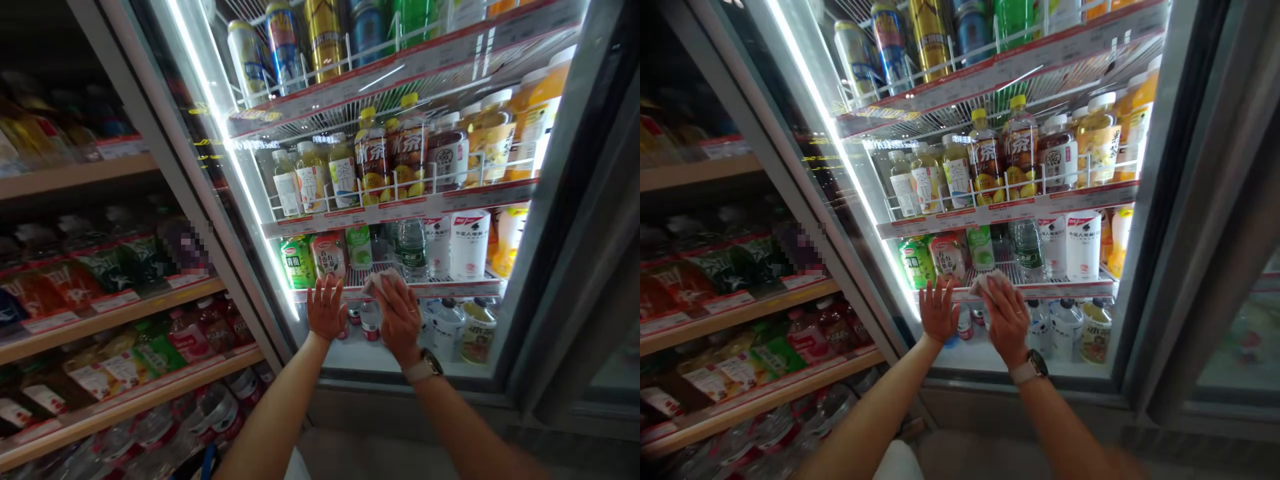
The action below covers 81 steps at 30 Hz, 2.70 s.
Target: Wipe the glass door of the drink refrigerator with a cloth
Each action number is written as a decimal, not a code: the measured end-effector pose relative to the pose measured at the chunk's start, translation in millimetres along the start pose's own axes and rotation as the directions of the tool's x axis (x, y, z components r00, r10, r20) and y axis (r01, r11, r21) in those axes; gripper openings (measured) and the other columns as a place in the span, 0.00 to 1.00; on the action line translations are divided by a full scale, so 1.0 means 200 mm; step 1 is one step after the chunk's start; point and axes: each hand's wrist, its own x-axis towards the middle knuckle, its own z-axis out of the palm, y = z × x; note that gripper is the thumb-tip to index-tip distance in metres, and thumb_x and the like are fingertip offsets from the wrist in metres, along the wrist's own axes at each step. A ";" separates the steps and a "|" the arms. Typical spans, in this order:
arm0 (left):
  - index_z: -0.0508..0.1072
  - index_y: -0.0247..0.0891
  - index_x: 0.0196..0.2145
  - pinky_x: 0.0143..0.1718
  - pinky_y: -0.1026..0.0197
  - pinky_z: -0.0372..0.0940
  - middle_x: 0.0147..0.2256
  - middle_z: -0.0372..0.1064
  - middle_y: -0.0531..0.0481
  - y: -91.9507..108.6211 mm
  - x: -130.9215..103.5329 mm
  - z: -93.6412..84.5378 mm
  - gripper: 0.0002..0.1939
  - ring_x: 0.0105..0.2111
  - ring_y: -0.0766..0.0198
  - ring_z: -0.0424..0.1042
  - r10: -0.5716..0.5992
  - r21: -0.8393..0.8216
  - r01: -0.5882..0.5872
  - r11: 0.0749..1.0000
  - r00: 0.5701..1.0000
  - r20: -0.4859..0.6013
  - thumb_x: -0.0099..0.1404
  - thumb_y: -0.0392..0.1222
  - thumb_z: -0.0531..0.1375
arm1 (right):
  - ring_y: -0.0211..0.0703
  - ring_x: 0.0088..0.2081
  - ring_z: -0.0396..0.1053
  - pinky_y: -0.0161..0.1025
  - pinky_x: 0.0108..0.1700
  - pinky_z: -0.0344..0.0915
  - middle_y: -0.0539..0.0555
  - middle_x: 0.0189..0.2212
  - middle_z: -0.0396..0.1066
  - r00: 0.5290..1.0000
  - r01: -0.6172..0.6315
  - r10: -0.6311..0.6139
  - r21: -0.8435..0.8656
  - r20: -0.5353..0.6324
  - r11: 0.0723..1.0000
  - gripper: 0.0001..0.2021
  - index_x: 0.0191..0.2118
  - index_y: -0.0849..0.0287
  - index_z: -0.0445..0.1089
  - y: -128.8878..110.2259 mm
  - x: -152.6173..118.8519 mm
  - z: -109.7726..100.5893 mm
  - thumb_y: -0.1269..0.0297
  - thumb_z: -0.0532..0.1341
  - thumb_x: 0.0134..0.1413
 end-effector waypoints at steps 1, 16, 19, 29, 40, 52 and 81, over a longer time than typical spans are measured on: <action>0.48 0.39 0.69 0.68 0.45 0.42 0.67 0.52 0.42 0.00 0.00 0.00 0.31 0.69 0.52 0.44 -0.001 0.003 0.001 1.000 1.000 0.002 0.71 0.46 0.49 | 0.45 0.65 0.57 0.47 0.69 0.51 0.52 0.59 0.68 0.997 0.054 -0.055 0.020 0.055 0.998 0.28 0.65 0.49 0.61 -0.02 -0.05 0.01 0.77 0.49 0.63; 0.49 0.40 0.69 0.68 0.44 0.42 0.67 0.52 0.41 -0.01 -0.01 0.01 0.32 0.69 0.52 0.44 -0.009 -0.021 0.009 1.000 1.000 0.019 0.70 0.45 0.51 | 0.34 0.64 0.59 0.40 0.67 0.55 0.48 0.57 0.70 0.841 0.369 -0.418 0.202 0.343 0.907 0.19 0.57 0.51 0.68 0.08 -0.27 -0.07 0.74 0.53 0.66; 0.50 0.41 0.69 0.68 0.44 0.42 0.67 0.52 0.41 -0.01 -0.02 0.01 0.32 0.69 0.52 0.45 -0.014 -0.012 0.015 1.000 0.999 0.036 0.70 0.46 0.52 | 0.39 0.66 0.55 0.45 0.70 0.47 0.50 0.57 0.70 0.931 0.274 -0.280 0.058 0.236 0.960 0.22 0.59 0.51 0.67 0.13 -0.09 -0.12 0.76 0.53 0.64; 0.49 0.40 0.69 0.68 0.44 0.42 0.67 0.52 0.41 -0.01 -0.02 0.00 0.33 0.69 0.52 0.46 -0.007 -0.007 0.007 1.000 0.999 0.035 0.70 0.46 0.52 | 0.51 0.67 0.52 0.56 0.68 0.52 0.56 0.62 0.63 0.991 -0.085 0.079 -0.045 -0.109 0.995 0.28 0.67 0.52 0.57 0.03 0.08 -0.02 0.76 0.47 0.63; 0.47 0.40 0.69 0.68 0.45 0.41 0.67 0.51 0.41 -0.01 -0.02 0.00 0.33 0.69 0.53 0.43 -0.004 0.000 0.004 1.000 0.999 0.034 0.71 0.46 0.51 | 0.38 0.62 0.63 0.41 0.67 0.57 0.48 0.53 0.73 0.927 0.265 -0.307 0.205 0.214 0.942 0.21 0.55 0.53 0.71 -0.04 -0.31 0.04 0.79 0.54 0.62; 0.49 0.39 0.69 0.68 0.44 0.43 0.66 0.53 0.41 -0.01 -0.01 0.00 0.32 0.69 0.52 0.43 0.001 -0.008 -0.001 1.000 1.000 0.017 0.70 0.46 0.51 | 0.42 0.65 0.57 0.47 0.70 0.48 0.50 0.59 0.68 0.963 0.219 -0.221 0.029 0.154 0.975 0.23 0.60 0.49 0.66 0.19 -0.07 -0.13 0.76 0.53 0.64; 0.48 0.41 0.69 0.68 0.44 0.44 0.66 0.53 0.41 -0.02 -0.01 0.01 0.31 0.69 0.52 0.44 0.001 0.029 -0.002 1.000 1.000 0.028 0.72 0.47 0.49 | 0.39 0.65 0.57 0.43 0.69 0.50 0.50 0.57 0.71 0.923 0.269 -0.289 0.111 0.253 0.957 0.21 0.57 0.52 0.69 0.15 -0.17 -0.13 0.77 0.54 0.63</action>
